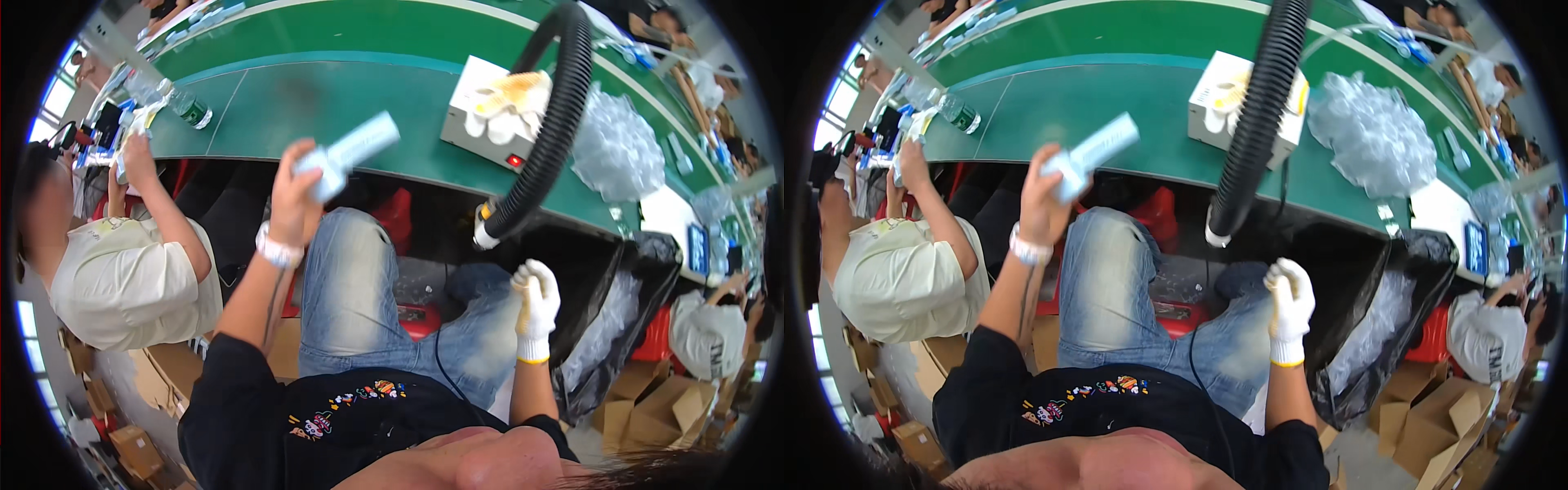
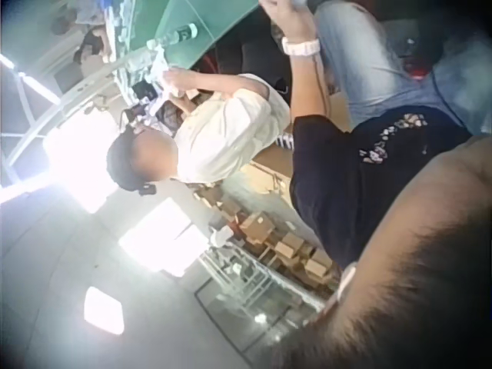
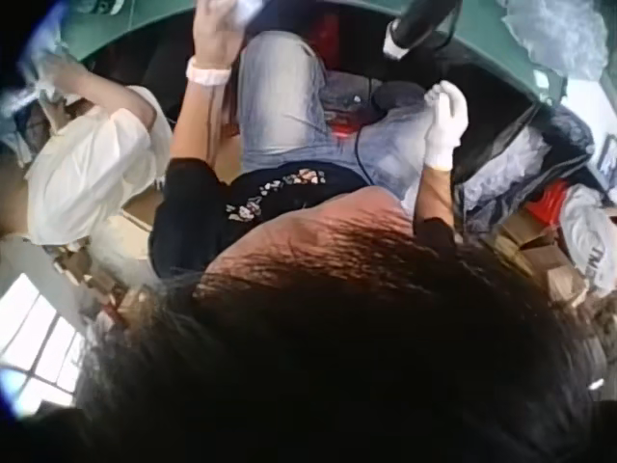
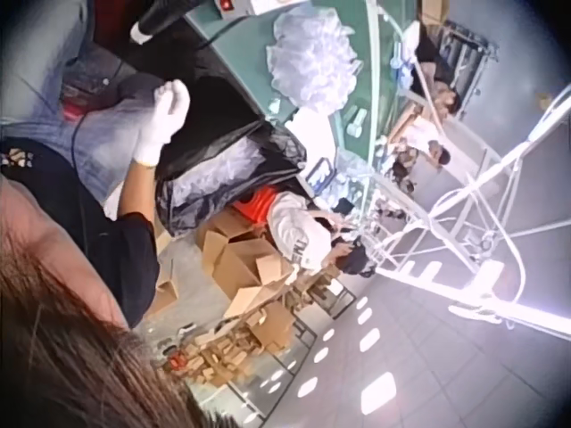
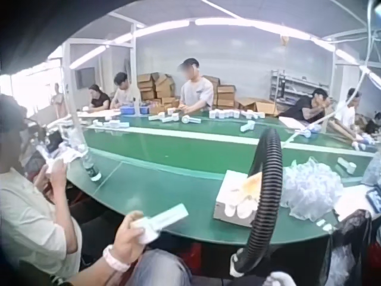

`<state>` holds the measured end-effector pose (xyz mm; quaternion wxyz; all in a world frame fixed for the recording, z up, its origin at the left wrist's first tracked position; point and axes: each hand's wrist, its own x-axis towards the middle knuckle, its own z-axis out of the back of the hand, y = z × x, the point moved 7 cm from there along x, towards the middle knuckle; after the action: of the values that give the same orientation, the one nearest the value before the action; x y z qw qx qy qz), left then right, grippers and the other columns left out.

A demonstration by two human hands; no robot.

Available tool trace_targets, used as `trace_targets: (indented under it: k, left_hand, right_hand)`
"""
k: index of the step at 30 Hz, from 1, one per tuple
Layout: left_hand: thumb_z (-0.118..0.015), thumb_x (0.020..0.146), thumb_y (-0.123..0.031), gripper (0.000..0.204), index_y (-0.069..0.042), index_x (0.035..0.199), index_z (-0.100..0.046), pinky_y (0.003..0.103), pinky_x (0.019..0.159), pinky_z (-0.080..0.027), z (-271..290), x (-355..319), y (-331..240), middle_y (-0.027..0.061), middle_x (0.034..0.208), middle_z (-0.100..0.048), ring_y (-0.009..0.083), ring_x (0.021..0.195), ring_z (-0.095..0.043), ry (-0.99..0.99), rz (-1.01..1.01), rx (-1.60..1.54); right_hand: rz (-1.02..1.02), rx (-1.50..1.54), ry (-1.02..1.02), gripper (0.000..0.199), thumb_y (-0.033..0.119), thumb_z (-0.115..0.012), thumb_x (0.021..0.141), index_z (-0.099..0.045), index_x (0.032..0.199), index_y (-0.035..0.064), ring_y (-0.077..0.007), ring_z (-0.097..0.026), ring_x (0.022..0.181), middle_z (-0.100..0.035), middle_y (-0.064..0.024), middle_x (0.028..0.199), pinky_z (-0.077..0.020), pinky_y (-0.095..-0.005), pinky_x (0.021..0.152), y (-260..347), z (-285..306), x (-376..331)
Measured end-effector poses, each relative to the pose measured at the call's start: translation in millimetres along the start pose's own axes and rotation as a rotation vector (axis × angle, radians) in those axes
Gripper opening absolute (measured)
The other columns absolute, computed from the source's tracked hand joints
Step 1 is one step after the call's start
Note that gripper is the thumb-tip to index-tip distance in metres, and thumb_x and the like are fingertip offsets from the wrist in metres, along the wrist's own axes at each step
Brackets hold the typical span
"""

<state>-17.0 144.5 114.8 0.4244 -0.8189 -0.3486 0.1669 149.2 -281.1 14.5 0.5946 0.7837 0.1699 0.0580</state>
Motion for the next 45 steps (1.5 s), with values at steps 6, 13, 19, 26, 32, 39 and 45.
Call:
trace_targets:
  k: [6,13,19,26,32,39,45]
  left_hand:
    - [-0.085,0.081,-0.033,0.049,-0.008,0.121,-0.072,0.037,0.093,-0.054,-70.2,218.0,14.0,0.0131,0.114,-0.069,0.0294,0.106,-0.067,0.011,-0.675,1.220]
    - [-0.084,0.081,-0.043,0.058,-0.012,0.127,-0.066,0.046,0.103,-0.051,-78.2,372.9,60.8,0.0144,0.130,-0.065,0.0338,0.122,-0.062,-0.044,-0.751,1.522]
    - [-0.079,0.086,-0.042,0.086,-0.006,0.154,-0.040,0.057,0.118,-0.036,-60.3,316.2,67.6,0.0300,0.159,-0.035,0.0469,0.146,-0.037,-0.024,-0.514,1.619]
    - [-0.076,0.087,-0.021,0.050,-0.001,0.130,-0.060,0.046,0.114,-0.041,-84.5,44.0,43.6,0.0251,0.140,-0.056,0.0413,0.134,-0.052,0.299,-0.676,1.117]
    - [-0.062,0.104,-0.028,0.041,-0.009,0.139,-0.055,0.044,0.106,-0.049,-61.8,-92.6,153.6,0.0100,0.139,-0.060,0.0240,0.126,-0.058,0.337,0.366,0.217]
    - [-0.044,0.109,-0.050,0.054,-0.015,0.150,-0.042,0.049,0.113,-0.042,-69.1,-109.6,204.2,0.0088,0.149,-0.054,0.0264,0.135,-0.053,0.237,0.863,-0.096]
    - [-0.046,0.107,-0.057,0.057,-0.017,0.149,-0.044,0.052,0.115,-0.039,-88.4,-111.2,187.4,0.0066,0.148,-0.054,0.0265,0.137,-0.052,0.393,0.714,-0.196]
  right_hand:
    - [0.226,-0.407,-0.136,0.031,0.001,-0.076,0.088,-0.068,0.118,-0.0006,-0.0172,-0.067,0.099,-0.069,-0.0100,0.112,-0.0548,-0.0313,0.091,21.9,-7.9,24.8]
    - [1.040,-1.162,-0.184,0.031,0.003,-0.084,0.074,-0.074,0.104,0.0054,-0.0349,-0.065,0.106,-0.068,-0.0149,0.112,-0.0525,-0.0426,0.097,149.1,-93.2,75.5]
    - [1.246,-1.496,-0.455,0.019,0.021,-0.083,0.076,-0.079,0.094,0.0143,-0.0357,-0.056,0.123,-0.066,-0.0126,0.123,-0.0439,-0.0471,0.108,210.4,-132.4,146.2]
    - [1.064,-1.593,-0.376,0.012,0.021,-0.081,0.077,-0.079,0.081,0.0105,-0.0378,-0.055,0.126,-0.066,-0.0173,0.132,-0.0428,-0.0480,0.110,216.5,-146.4,166.7]
    - [0.793,-0.725,0.001,0.008,0.000,-0.073,0.091,-0.069,0.096,-0.0047,-0.0272,-0.065,0.115,-0.070,-0.0180,0.124,-0.0489,-0.0388,0.103,149.4,-95.6,18.1]
    - [0.427,-0.352,0.117,0.042,0.002,-0.077,0.086,-0.062,0.126,-0.0003,-0.0275,-0.069,0.112,-0.068,-0.0165,0.126,-0.0536,-0.0393,0.098,5.7,-136.5,-46.4]
    - [0.384,-0.721,0.164,0.052,0.015,-0.077,0.087,-0.060,0.135,0.0066,-0.0283,-0.071,0.111,-0.070,-0.0147,0.122,-0.0553,-0.0379,0.094,12.9,-141.4,-34.8]
